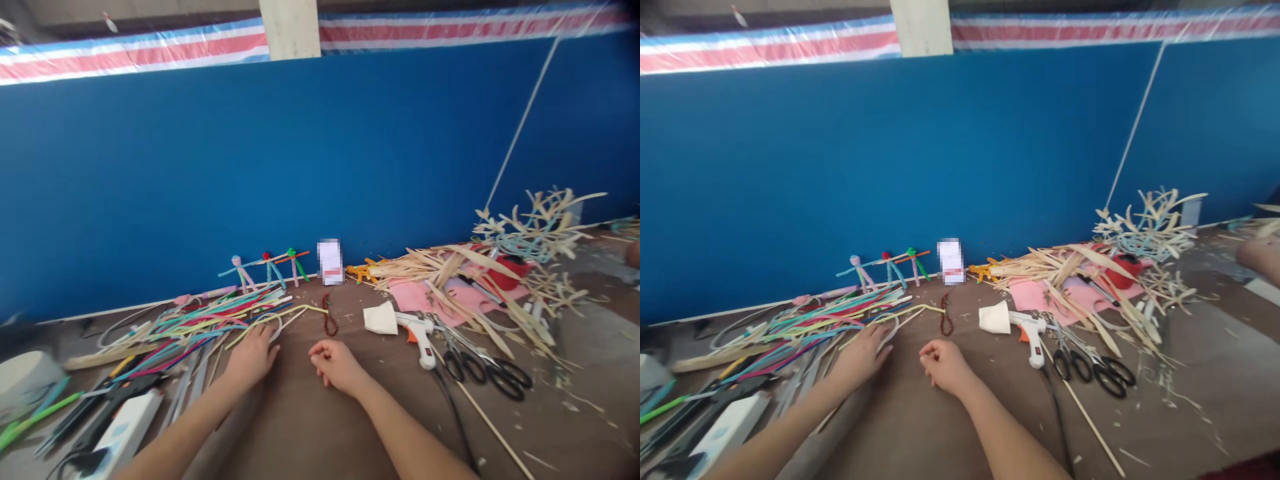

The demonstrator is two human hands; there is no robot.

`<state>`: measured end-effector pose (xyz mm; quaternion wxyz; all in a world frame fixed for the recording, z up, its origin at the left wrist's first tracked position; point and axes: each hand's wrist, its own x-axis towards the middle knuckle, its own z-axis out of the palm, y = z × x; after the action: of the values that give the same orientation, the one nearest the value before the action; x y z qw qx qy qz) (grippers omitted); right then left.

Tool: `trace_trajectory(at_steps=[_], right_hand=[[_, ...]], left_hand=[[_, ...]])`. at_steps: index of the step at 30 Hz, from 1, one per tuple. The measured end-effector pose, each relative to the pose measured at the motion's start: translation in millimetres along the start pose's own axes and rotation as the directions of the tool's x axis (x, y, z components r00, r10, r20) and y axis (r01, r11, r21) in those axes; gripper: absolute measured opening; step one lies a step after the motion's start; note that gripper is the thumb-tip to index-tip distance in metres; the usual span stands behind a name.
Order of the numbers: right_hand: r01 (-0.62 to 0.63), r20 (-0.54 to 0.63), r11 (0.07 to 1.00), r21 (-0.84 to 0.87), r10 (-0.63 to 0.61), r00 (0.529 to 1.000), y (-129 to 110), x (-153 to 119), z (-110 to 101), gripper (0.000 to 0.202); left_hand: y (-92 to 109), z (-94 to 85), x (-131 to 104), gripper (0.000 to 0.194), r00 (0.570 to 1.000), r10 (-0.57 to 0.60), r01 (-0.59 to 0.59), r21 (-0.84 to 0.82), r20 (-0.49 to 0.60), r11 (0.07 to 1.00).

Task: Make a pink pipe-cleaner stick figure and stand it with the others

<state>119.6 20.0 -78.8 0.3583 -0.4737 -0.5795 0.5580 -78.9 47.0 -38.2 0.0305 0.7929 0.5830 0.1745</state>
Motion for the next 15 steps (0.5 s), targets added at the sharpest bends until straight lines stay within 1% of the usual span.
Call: trace_trajectory(at_steps=[1, 2, 4, 6, 9, 11, 13, 14, 15], right_hand=[[-0.007, -0.003, 1.000, 0.002, 0.007, 1.000, 0, 0, 0, 0.014], [-0.007, -0.005, 1.000, 0.001, 0.007, 1.000, 1, 0, 0, 0.014], [0.000, -0.003, 1.000, 0.007, 0.000, 1.000, 2, 0, 0, 0.013], [0.005, 0.001, 1.000, 0.017, -0.005, 1.000, 3, 0, 0, 0.013], [0.006, 0.009, 1.000, 0.018, -0.007, 1.000, 3, 1, -1, 0.013], [0.007, 0.012, 1.000, 0.011, -0.007, 1.000, 2, 0, -1, 0.014], [0.004, 0.015, 1.000, 0.002, -0.004, 1.000, 1, -1, -2, 0.014], [0.000, 0.012, 1.000, -0.004, 0.000, 1.000, 0, -2, -2, 0.014], [0.004, 0.006, 1.000, -0.005, -0.004, 1.000, -2, -3, -3, 0.014]], left_hand=[[0, 2.1, -6, 0.030, 0.999, -0.006, 0.000, 0.126, 0.043, 0.992], [-2, 3.7, -10, 0.028, 0.997, -0.013, -0.004, 0.215, 0.080, 0.977], [-9, 5.1, -13, 0.028, 0.990, 0.024, -0.064, 0.293, 0.140, 0.954], [-19, 4.6, -14, 0.030, 0.988, 0.051, -0.097, 0.334, 0.145, 0.938], [-32, 2.2, -14, 0.033, 0.985, 0.061, -0.116, 0.361, 0.159, 0.925], [-34, 0.2, -17, 0.032, 0.989, 0.052, -0.100, 0.367, 0.139, 0.925], [-30, -1.2, -23, 0.030, 0.993, 0.051, -0.087, 0.350, 0.109, 0.933], [-25, -1.3, -27, 0.029, 0.991, 0.074, -0.105, 0.314, 0.110, 0.944], [-20, -0.9, -31, 0.030, 0.984, 0.120, -0.152, 0.263, 0.135, 0.953]])
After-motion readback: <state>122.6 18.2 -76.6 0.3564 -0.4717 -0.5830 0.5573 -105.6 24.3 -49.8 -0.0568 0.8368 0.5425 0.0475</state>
